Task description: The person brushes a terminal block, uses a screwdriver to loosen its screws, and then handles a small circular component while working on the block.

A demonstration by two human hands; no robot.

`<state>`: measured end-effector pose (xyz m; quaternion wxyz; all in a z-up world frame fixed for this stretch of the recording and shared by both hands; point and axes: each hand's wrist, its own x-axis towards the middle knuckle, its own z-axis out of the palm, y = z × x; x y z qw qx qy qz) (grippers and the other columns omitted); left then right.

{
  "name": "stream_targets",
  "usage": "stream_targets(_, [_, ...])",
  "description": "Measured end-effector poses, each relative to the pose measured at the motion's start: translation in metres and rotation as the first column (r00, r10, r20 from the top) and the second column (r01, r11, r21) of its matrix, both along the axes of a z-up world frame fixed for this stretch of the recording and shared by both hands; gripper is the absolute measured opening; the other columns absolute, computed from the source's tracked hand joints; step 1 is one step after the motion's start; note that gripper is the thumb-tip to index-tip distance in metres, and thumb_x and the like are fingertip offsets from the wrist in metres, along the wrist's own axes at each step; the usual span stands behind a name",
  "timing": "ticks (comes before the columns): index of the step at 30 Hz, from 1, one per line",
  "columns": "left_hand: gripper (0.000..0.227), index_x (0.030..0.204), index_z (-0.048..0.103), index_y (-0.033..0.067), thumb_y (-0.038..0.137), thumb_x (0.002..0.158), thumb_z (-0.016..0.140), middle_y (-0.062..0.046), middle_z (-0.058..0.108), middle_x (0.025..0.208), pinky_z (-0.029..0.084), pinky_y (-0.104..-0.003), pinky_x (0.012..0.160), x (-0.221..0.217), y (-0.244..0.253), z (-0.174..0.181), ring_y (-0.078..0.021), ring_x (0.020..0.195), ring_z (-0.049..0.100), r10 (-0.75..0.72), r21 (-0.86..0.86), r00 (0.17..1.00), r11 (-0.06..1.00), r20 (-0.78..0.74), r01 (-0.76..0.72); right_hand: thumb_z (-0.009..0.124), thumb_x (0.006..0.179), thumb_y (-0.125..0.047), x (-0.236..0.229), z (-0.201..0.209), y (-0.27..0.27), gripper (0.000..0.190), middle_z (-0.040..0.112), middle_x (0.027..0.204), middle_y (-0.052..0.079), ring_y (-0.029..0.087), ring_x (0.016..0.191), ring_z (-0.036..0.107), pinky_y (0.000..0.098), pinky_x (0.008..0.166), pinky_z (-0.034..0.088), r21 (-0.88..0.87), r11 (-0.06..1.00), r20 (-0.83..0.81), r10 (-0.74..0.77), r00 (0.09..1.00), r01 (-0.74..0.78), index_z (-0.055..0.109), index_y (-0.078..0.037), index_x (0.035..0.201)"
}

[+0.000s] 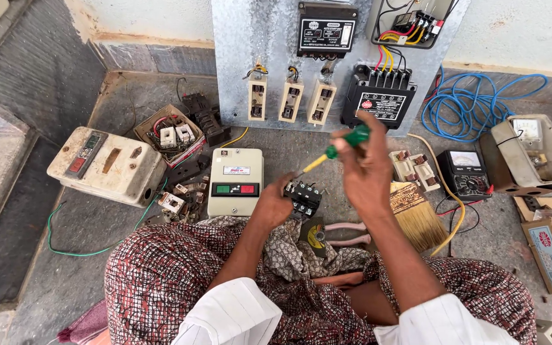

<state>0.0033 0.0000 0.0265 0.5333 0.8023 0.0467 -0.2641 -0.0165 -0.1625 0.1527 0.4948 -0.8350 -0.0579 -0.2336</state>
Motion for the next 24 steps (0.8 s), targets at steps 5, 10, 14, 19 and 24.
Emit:
stream_targets(5, [0.069,0.142,0.054,0.0093,-0.012,0.077,0.060,-0.017,0.055,0.147,0.044,-0.037,0.113,-0.002,-0.004,-0.019,-0.0349,0.133,0.055,-0.035,0.038,0.898,0.999,0.439,0.020,0.060,0.102,-0.011,-0.010,-0.046,-0.044,0.029,0.074,0.108,0.015,0.029,0.096,0.076,0.0388,0.073,0.064,0.501,0.860,-0.102,-0.059,0.993,0.103,0.048,-0.011,0.129])
stream_targets(10, [0.074,0.151,0.041,0.0106,-0.005,0.082,0.065,-0.017,0.048,0.150,0.041,-0.037,0.117,-0.006,-0.009,-0.011,-0.0352,0.137,0.050,-0.064,0.126,0.922,0.992,0.381,0.016,0.062,0.103,-0.010,-0.023,-0.112,-0.071,0.017,0.071,0.110,0.015,0.029,0.100,0.073,0.0457,0.084,0.065,0.834,0.507,-0.243,-0.016,0.970,0.218,0.052,-0.011,0.116])
stream_targets(14, [0.089,0.159,0.024,0.0132,0.000,0.084,0.071,-0.020,0.035,0.158,0.033,-0.039,0.122,0.000,-0.016,0.002,-0.0365,0.145,0.038,-0.080,0.195,0.965,0.980,0.249,0.031,0.063,0.098,-0.010,-0.035,-0.143,-0.080,0.019,0.072,0.109,0.018,0.032,0.099,0.073,0.0481,0.085,0.064,0.910,0.306,-0.301,0.027,0.953,0.278,0.052,-0.012,0.113])
stream_targets(19, [0.093,0.163,0.019,0.0191,0.006,0.081,0.062,-0.013,0.028,0.166,0.022,-0.044,0.121,0.011,-0.017,-0.009,-0.0299,0.150,0.030,0.114,-0.291,0.993,0.950,-0.002,-0.110,0.066,0.095,-0.011,-0.040,-0.153,-0.089,0.021,0.073,0.109,0.019,0.032,0.098,0.073,0.0474,0.085,0.064,0.914,0.139,-0.387,0.024,0.922,0.381,0.052,-0.011,0.111])
stream_targets(24, [0.084,0.159,0.027,0.0069,0.018,0.083,0.060,-0.026,0.057,0.148,0.024,-0.045,0.124,0.027,-0.007,-0.032,-0.0355,0.142,0.049,0.247,-0.745,0.969,0.652,0.033,-0.141,0.069,0.096,-0.012,-0.040,-0.164,-0.100,0.023,0.072,0.110,0.020,0.032,0.098,0.073,0.0440,0.084,0.063,0.923,0.071,-0.379,-0.013,0.925,0.379,0.052,-0.009,0.111])
